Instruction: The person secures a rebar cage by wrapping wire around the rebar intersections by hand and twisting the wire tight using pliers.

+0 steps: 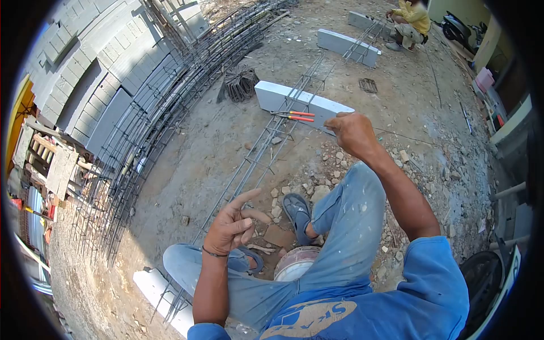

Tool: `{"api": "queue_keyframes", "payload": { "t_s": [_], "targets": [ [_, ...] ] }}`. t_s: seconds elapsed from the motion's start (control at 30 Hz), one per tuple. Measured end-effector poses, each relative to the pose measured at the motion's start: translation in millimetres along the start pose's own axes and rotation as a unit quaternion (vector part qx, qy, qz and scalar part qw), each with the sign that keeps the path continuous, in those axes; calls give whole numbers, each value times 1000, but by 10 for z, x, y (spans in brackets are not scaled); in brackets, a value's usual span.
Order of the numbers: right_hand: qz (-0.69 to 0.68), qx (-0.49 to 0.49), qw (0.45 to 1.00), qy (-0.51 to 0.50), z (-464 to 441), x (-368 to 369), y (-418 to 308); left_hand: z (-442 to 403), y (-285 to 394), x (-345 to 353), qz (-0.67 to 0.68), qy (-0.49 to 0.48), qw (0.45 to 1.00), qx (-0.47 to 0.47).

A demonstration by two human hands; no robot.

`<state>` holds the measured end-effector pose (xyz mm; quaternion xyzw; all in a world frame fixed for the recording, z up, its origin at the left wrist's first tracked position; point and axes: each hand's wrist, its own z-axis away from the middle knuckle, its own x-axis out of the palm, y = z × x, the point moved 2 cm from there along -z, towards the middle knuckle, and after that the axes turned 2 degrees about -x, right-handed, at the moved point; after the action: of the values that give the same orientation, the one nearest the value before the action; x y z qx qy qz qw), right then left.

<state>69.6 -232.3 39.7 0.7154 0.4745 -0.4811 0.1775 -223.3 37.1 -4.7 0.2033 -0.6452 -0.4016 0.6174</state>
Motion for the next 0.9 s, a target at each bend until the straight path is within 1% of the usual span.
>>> {"api": "queue_keyframes", "payload": {
  "t_s": [0.03,0.07,0.13,0.17,0.2,0.23,0.27,0.33,0.37,0.4,0.43,0.47,0.5,0.57,0.6,0.63,0.67,0.73,0.77,0.83,0.87,0.9],
  "targets": [
    [33,46,998,21,-119,56,236,29,-21,-145,67,-6,998,-2],
    [65,92,993,40,-151,93,380,31,20,-135,64,-4,998,-3],
    [82,104,991,30,-139,128,451,40,138,-132,225,81,970,37],
    [104,114,988,18,-168,145,474,33,155,-175,223,81,970,43],
    [130,129,983,-6,-144,161,414,14,139,-229,312,41,949,12],
    [131,124,984,-5,-134,162,386,-10,124,-273,398,-1,917,-20],
    [140,126,982,-4,-115,159,387,-43,108,-319,398,-3,917,-15],
    [146,120,982,-11,-105,149,463,-81,85,-297,326,-39,943,49],
    [133,123,983,19,-90,118,528,-95,84,-256,333,-28,941,59],
    [115,124,984,46,-81,113,546,-185,203,-106,286,18,956,60],
    [127,137,982,31,-93,32,490,-246,299,-13,237,65,967,60],
    [143,150,978,19,-107,-47,460,-295,334,34,244,78,964,71],
    [139,136,981,12,-97,-25,495,-363,356,76,227,76,969,66],
    [142,138,976,92,-58,-93,611,-388,395,33,214,74,972,67],
    [144,130,977,88,-57,-124,654,-382,400,-2,149,54,986,61],
    [124,132,977,112,-50,-164,694,-369,401,-26,82,34,995,53],
    [102,135,976,136,-43,-192,726,-347,422,-57,85,35,994,57],
    [83,126,978,146,-61,-264,732,-276,438,-123,-63,75,995,-13],
    [64,121,978,158,-74,-300,723,-237,415,-169,-61,77,995,-10],
    [66,107,979,162,-122,-355,685,-174,358,-279,-145,140,979,-26],
    [68,97,979,166,-142,-384,665,-137,339,-300,-143,143,979,-23],
    [66,93,980,165,-168,-405,645,-108,347,-301,-174,157,972,-15]
  ]
}}
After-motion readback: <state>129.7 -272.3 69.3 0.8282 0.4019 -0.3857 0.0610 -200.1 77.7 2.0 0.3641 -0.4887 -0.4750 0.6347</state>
